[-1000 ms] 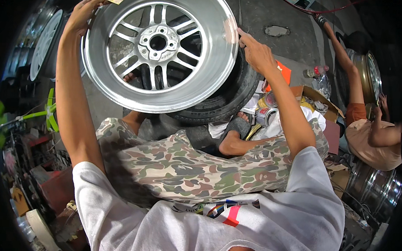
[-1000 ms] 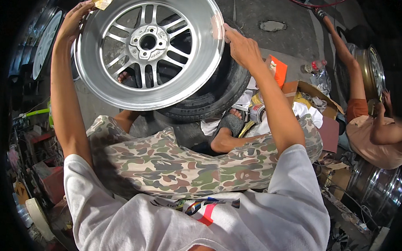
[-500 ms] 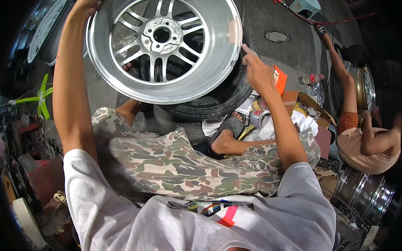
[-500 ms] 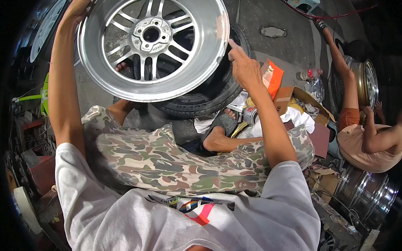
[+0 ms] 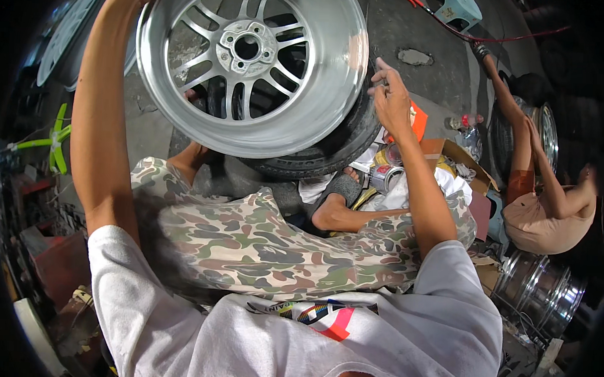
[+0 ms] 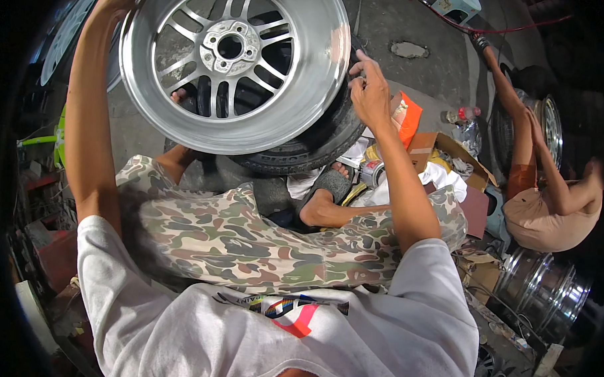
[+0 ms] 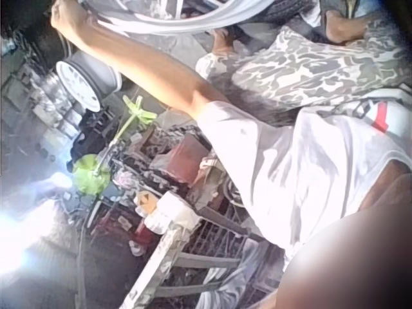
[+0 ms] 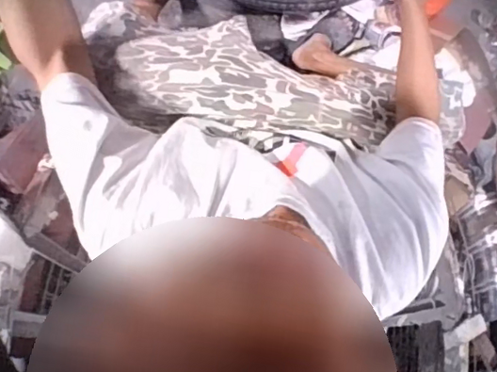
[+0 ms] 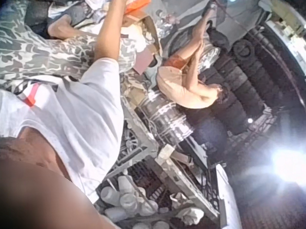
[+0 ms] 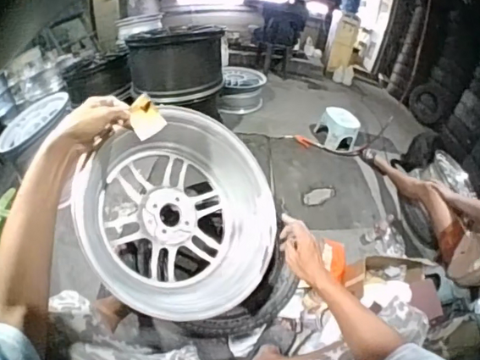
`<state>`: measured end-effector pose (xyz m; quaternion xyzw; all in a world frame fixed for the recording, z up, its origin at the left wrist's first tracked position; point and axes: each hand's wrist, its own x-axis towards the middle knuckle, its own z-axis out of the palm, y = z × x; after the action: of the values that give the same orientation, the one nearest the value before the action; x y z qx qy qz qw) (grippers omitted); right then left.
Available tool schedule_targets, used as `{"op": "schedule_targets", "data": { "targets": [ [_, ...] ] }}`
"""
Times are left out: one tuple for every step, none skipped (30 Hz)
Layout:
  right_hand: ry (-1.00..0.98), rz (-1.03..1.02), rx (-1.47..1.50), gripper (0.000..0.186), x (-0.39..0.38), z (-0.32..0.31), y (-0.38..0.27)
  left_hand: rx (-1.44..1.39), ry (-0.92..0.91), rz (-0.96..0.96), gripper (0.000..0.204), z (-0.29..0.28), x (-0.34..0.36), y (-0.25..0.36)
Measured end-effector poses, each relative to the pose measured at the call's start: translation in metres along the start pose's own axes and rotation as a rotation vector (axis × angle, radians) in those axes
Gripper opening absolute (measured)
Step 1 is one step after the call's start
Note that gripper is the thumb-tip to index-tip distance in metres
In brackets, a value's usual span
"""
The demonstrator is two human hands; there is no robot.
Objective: Sanding and applying filler to a car rim.
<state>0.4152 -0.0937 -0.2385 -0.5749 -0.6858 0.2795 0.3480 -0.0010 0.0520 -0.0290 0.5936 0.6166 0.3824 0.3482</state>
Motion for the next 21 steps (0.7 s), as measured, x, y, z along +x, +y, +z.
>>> {"op": "schedule_targets", "data": {
  "targets": [
    [0.064, -0.095, -0.023, 0.017, 0.002, 0.002, 0.009, -0.038, -0.026, 0.004, 0.006, 0.001, -0.005, 0.01],
    [0.063, -0.096, -0.026, 0.017, 0.002, 0.004, 0.002, -0.042, -0.025, 0.004, 0.006, 0.007, -0.005, 0.013],
    [0.033, -0.216, -0.135, 0.022, -0.001, 0.007, -0.006, -0.035, -0.074, 0.084, 0.007, 0.014, -0.005, 0.018],
    [0.007, -0.339, -0.24, 0.028, -0.005, 0.011, -0.022, -0.022, -0.121, 0.167, 0.009, 0.019, -0.006, 0.027],
    [-0.084, -0.274, -0.197, 0.044, -0.015, 0.019, -0.043, 0.027, -0.128, 0.117, 0.011, 0.029, -0.017, 0.043],
    [-0.213, -0.252, -0.197, 0.057, -0.028, 0.028, -0.063, 0.018, -0.144, 0.211, 0.012, 0.032, -0.016, 0.043],
    [-0.309, -0.246, -0.194, 0.071, -0.044, 0.036, -0.079, -0.015, -0.143, 0.172, 0.013, 0.043, -0.028, 0.055],
    [-0.414, -0.25, -0.192, 0.081, -0.059, 0.045, -0.093, -0.045, -0.135, 0.138, 0.013, 0.05, -0.042, 0.067],
    [-0.47, -0.218, -0.204, 0.089, -0.075, 0.054, -0.103, -0.039, -0.163, 0.116, 0.013, 0.053, -0.041, 0.069],
    [-0.435, -0.189, -0.218, 0.095, -0.086, 0.056, -0.099, -0.115, -0.182, 0.193, 0.013, 0.08, -0.038, 0.072],
    [-0.405, -0.168, -0.192, 0.098, -0.095, 0.067, -0.106, -0.135, -0.192, 0.203, 0.013, 0.079, -0.042, 0.076],
    [-0.377, -0.145, -0.166, 0.1, -0.102, 0.075, -0.113, -0.156, -0.204, 0.212, 0.013, 0.077, -0.045, 0.079],
    [-0.378, -0.157, -0.163, 0.1, -0.106, 0.078, -0.123, -0.218, -0.228, 0.249, 0.012, 0.079, -0.045, 0.076],
    [-0.426, -0.161, -0.187, 0.095, -0.109, 0.075, -0.126, -0.295, -0.272, 0.292, 0.012, 0.093, -0.044, 0.075],
    [-0.476, -0.164, -0.211, 0.091, -0.111, 0.073, -0.127, -0.341, -0.294, 0.306, 0.011, 0.106, -0.043, 0.074],
    [-0.476, -0.176, -0.209, 0.091, -0.112, 0.074, -0.128, -0.448, -0.326, 0.303, 0.01, 0.109, -0.047, 0.074],
    [-0.475, -0.141, -0.172, 0.08, -0.114, 0.077, -0.128, -0.503, -0.338, 0.231, 0.01, 0.105, -0.05, 0.075],
    [-0.475, -0.108, -0.134, 0.07, -0.116, 0.082, -0.126, -0.556, -0.348, 0.157, 0.01, 0.1, -0.053, 0.075],
    [-0.371, -0.218, -0.186, 0.061, -0.12, 0.085, -0.12, -0.411, -0.313, 0.325, 0.01, 0.093, -0.057, 0.074],
    [-0.359, -0.198, -0.189, 0.061, -0.122, 0.082, -0.117, -0.274, -0.298, 0.492, 0.011, 0.089, -0.06, 0.071],
    [-0.394, -0.142, -0.158, 0.063, -0.123, 0.08, -0.112, -0.042, -0.311, 0.66, 0.013, 0.079, -0.062, 0.068]
  ]
}}
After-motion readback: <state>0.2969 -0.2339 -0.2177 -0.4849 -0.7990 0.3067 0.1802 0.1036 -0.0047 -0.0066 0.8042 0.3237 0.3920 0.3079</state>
